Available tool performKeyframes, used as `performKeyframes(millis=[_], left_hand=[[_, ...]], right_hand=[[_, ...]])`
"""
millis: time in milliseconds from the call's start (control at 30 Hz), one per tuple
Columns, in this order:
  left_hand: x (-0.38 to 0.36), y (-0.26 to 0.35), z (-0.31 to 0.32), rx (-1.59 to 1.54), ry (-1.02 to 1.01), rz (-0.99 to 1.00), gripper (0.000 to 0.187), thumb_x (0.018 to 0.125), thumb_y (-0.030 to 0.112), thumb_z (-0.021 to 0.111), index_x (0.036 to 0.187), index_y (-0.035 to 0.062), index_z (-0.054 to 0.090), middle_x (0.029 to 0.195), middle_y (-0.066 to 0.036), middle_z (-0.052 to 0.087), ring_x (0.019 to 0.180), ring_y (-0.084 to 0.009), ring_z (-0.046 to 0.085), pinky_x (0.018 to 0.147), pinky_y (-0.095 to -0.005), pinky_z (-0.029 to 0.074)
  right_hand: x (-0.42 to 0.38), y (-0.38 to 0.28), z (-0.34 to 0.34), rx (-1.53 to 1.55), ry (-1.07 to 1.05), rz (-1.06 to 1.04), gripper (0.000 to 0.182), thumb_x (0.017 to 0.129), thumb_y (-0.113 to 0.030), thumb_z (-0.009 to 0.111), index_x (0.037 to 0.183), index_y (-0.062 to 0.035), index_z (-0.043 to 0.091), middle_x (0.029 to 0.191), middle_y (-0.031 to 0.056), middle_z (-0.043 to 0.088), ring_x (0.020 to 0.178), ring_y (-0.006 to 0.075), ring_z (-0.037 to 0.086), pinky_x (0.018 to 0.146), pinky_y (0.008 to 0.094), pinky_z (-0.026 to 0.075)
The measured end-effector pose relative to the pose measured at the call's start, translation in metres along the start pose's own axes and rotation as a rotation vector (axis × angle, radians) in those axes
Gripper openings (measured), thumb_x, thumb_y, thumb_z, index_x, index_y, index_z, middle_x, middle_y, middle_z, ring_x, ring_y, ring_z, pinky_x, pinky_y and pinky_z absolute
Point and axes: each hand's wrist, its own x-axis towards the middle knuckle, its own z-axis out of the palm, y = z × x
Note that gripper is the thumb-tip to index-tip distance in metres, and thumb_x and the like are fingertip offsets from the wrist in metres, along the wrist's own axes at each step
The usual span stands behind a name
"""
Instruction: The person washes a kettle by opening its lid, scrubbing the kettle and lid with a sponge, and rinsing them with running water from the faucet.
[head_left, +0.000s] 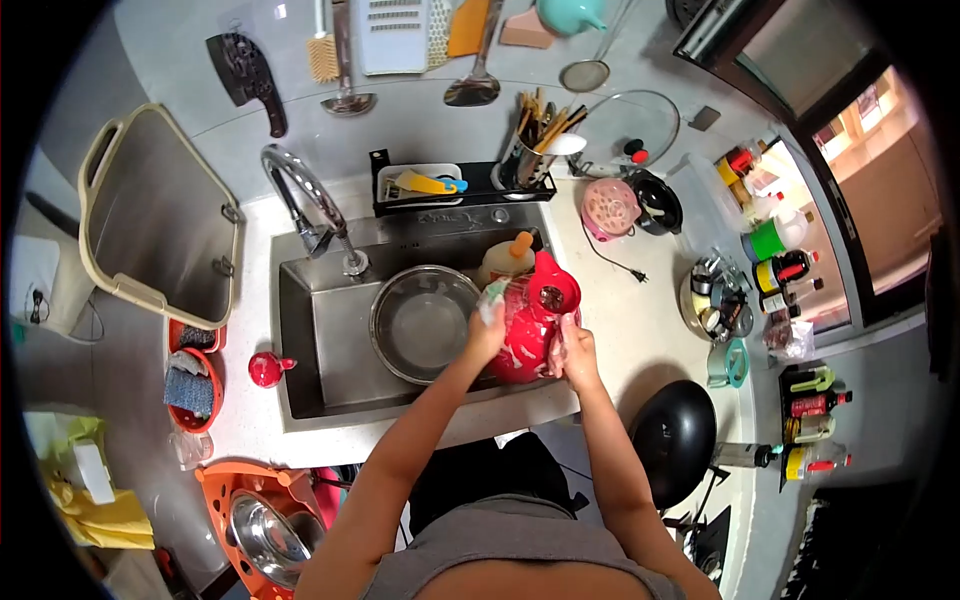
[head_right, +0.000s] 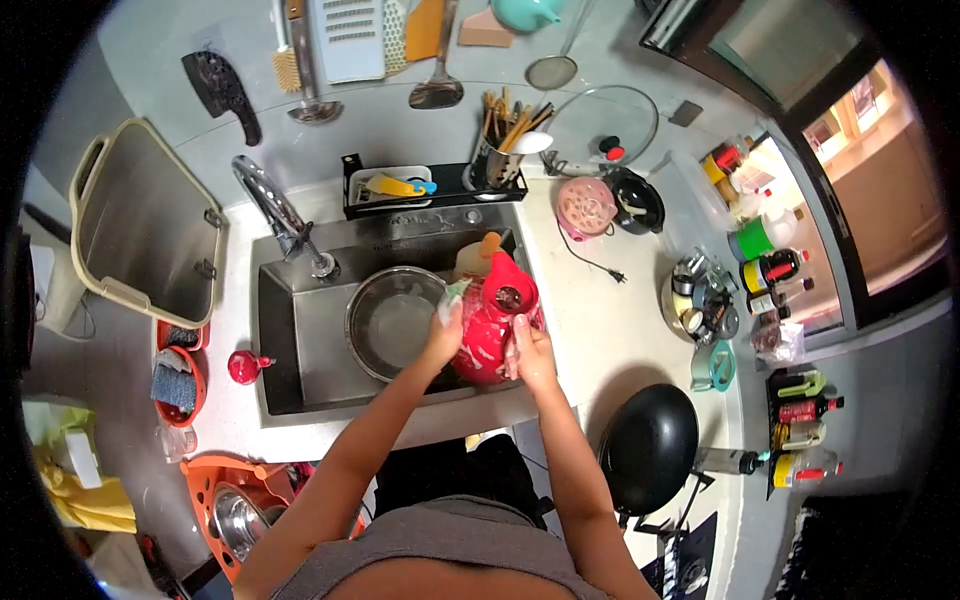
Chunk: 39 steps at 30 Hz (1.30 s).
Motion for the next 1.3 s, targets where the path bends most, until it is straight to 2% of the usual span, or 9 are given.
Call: performKeyframes(millis=[133,333,500,600,733,800,933,1067,1300], left_hand=[[0.008,-0.011,0.017,0.079,-0.094,0.068,0.035,0.088,0.025,0.040,0.109,0.0007,0.052,0.101,-0.022,0.057,0.096,-0.0374,0.053,0.082,-0.0379,0.041],[-0.033,0.036,0.064,0.394,-0.197,0.630,0.044,0.081,0.014,0.049,0.123,0.0045,0.042,0.127,-0.019,0.041,0.115,-0.0396,0.039,0.097,-0.0443,0.031],[-0.068,0.059,0.092,0.659,-0.363,0.842,0.054,0.078,0.025,0.053,0.128,0.0097,0.040,0.133,-0.012,0.037,0.122,-0.0347,0.032,0.098,-0.0473,0.027],[-0.072,0.066,0.101,0.679,-0.447,0.912,0.048,0.077,0.018,0.052,0.123,0.0077,0.045,0.127,-0.015,0.043,0.118,-0.0338,0.040,0.099,-0.0466,0.028],[-0.041,0.067,0.131,0.361,-0.496,0.410,0.025,0.079,0.015,0.049,0.100,0.0033,0.057,0.111,-0.016,0.054,0.108,-0.0332,0.046,0.092,-0.0425,0.035],[-0.059,0.072,0.143,0.671,-0.396,0.830,0.027,0.077,0.010,0.048,0.101,0.0032,0.058,0.109,-0.016,0.055,0.107,-0.0324,0.048,0.091,-0.0418,0.037],[-0.099,0.073,0.149,0.810,-0.377,0.980,0.047,0.076,0.017,0.051,0.120,0.0005,0.045,0.118,-0.018,0.049,0.112,-0.0321,0.044,0.096,-0.0408,0.032],[-0.059,0.062,0.143,0.458,-0.474,0.434,0.040,0.078,0.015,0.047,0.115,-0.0007,0.048,0.117,-0.018,0.049,0.110,-0.0351,0.044,0.094,-0.0387,0.035],[-0.111,0.045,0.145,0.839,-0.431,1.019,0.045,0.073,0.020,0.058,0.117,0.0221,0.052,0.130,-0.012,0.039,0.119,-0.0365,0.036,0.095,-0.0528,0.029]], right_hand=[[-0.017,0.007,-0.022,0.101,0.115,-0.005,0.061,0.090,-0.050,0.035,0.044,-0.0088,0.035,0.035,0.0044,0.034,0.026,0.0156,0.033,0.029,0.0270,0.029],[-0.048,0.016,-0.055,0.352,0.290,-0.064,0.061,0.089,-0.053,0.033,0.045,-0.0106,0.033,0.034,0.0040,0.032,0.025,0.0159,0.030,0.029,0.0272,0.027],[-0.059,0.023,-0.094,0.592,0.345,0.092,0.060,0.083,-0.063,0.033,0.051,-0.0122,0.034,0.036,0.0025,0.030,0.027,0.0155,0.029,0.032,0.0275,0.026],[-0.070,0.021,-0.119,0.589,0.256,0.198,0.066,0.081,-0.067,0.030,0.044,-0.0123,0.031,0.035,0.0036,0.031,0.028,0.0170,0.031,0.033,0.0274,0.028],[-0.082,0.031,-0.144,0.552,0.204,0.263,0.063,0.084,-0.059,0.035,0.042,-0.0124,0.029,0.034,0.0044,0.032,0.029,0.0183,0.034,0.034,0.0282,0.031],[-0.081,0.039,-0.150,0.615,0.355,0.229,0.052,0.083,-0.041,0.047,0.042,-0.0123,0.032,0.035,0.0044,0.032,0.029,0.0178,0.033,0.034,0.0289,0.031],[-0.085,0.039,-0.156,0.575,0.531,0.153,0.046,0.084,-0.033,0.048,0.046,-0.0086,0.038,0.038,0.0051,0.036,0.029,0.0169,0.033,0.033,0.0296,0.029],[-0.082,0.032,-0.160,0.573,0.653,0.172,0.042,0.084,-0.027,0.046,0.047,-0.0073,0.038,0.038,0.0048,0.036,0.030,0.0166,0.033,0.032,0.0305,0.027],[-0.074,0.038,-0.178,0.614,0.638,0.245,0.039,0.083,-0.026,0.046,0.049,-0.0091,0.038,0.039,0.0021,0.035,0.028,0.0137,0.029,0.029,0.0281,0.024]])
